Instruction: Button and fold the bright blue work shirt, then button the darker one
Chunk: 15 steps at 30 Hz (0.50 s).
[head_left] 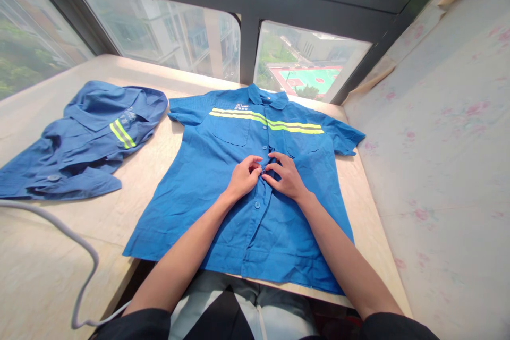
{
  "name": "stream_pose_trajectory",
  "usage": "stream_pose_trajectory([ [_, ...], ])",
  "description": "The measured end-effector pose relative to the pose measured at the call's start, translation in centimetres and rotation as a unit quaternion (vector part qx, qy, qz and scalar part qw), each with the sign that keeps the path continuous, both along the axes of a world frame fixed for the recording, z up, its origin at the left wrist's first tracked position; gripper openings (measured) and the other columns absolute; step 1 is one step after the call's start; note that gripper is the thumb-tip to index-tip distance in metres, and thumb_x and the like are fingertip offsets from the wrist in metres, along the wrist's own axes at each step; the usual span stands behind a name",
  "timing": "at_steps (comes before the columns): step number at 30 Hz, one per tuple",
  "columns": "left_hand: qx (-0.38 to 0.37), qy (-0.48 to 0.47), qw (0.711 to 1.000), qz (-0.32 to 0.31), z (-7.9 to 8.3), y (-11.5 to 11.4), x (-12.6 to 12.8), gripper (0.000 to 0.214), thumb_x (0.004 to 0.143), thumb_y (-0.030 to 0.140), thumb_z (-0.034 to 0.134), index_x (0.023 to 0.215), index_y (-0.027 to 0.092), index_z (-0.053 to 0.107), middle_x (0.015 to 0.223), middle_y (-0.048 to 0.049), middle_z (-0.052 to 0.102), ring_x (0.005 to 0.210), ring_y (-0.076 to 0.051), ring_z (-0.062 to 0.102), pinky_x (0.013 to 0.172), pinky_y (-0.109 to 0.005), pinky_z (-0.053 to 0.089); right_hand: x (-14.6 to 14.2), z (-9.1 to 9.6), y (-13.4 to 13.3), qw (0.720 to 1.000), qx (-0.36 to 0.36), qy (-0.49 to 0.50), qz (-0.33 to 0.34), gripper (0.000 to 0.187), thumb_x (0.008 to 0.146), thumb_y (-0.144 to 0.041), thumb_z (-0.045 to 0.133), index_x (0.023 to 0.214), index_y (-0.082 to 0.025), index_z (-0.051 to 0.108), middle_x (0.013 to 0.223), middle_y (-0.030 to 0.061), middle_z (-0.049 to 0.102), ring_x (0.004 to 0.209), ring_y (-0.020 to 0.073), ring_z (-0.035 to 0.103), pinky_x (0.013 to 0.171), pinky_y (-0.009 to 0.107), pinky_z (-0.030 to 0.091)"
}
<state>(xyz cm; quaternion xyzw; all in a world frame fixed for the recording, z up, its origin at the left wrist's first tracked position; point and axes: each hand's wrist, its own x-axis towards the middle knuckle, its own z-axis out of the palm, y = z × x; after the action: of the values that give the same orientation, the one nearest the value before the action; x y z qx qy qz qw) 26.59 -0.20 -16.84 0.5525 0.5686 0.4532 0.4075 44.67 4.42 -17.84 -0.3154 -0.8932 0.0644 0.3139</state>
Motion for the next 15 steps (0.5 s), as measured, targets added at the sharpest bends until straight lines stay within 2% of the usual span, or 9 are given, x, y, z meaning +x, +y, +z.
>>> stream_pose_trajectory([
  [10, 0.019, 0.02, 1.0, 0.004, -0.13, -0.06, 0.11, 0.027, 0.085, 0.018, 0.055, 0.111, 0.019, 0.062, 0.091, -0.0013, 0.073, 0.086, -0.013, 0.069, 0.084, -0.025, 0.054, -0.79, -0.15, -0.63, 0.999, -0.016, -0.024, -0.036, 0.018, 0.088, -0.034, 0.062, 0.092, -0.018, 0.068, 0.14, 0.012, 0.053, 0.124, 0.0268, 0.053, 0.102, 0.043, 0.045],
  [15, 0.045, 0.09, 0.994, 0.033, -0.52, -0.09, 0.4, 0.027, 0.083, 0.014, 0.056, 0.108, 0.019, 0.064, 0.093, -0.0026, 0.073, 0.087, -0.014, 0.068, 0.087, -0.029, 0.055, -0.97, -0.14, -0.68, 0.999, -0.032, -0.015, -0.036, 0.013, 0.086, -0.03, 0.062, 0.089, -0.018, 0.066, 0.139, 0.0122, 0.054, 0.123, 0.0268, 0.053, 0.103, 0.044, 0.046],
])
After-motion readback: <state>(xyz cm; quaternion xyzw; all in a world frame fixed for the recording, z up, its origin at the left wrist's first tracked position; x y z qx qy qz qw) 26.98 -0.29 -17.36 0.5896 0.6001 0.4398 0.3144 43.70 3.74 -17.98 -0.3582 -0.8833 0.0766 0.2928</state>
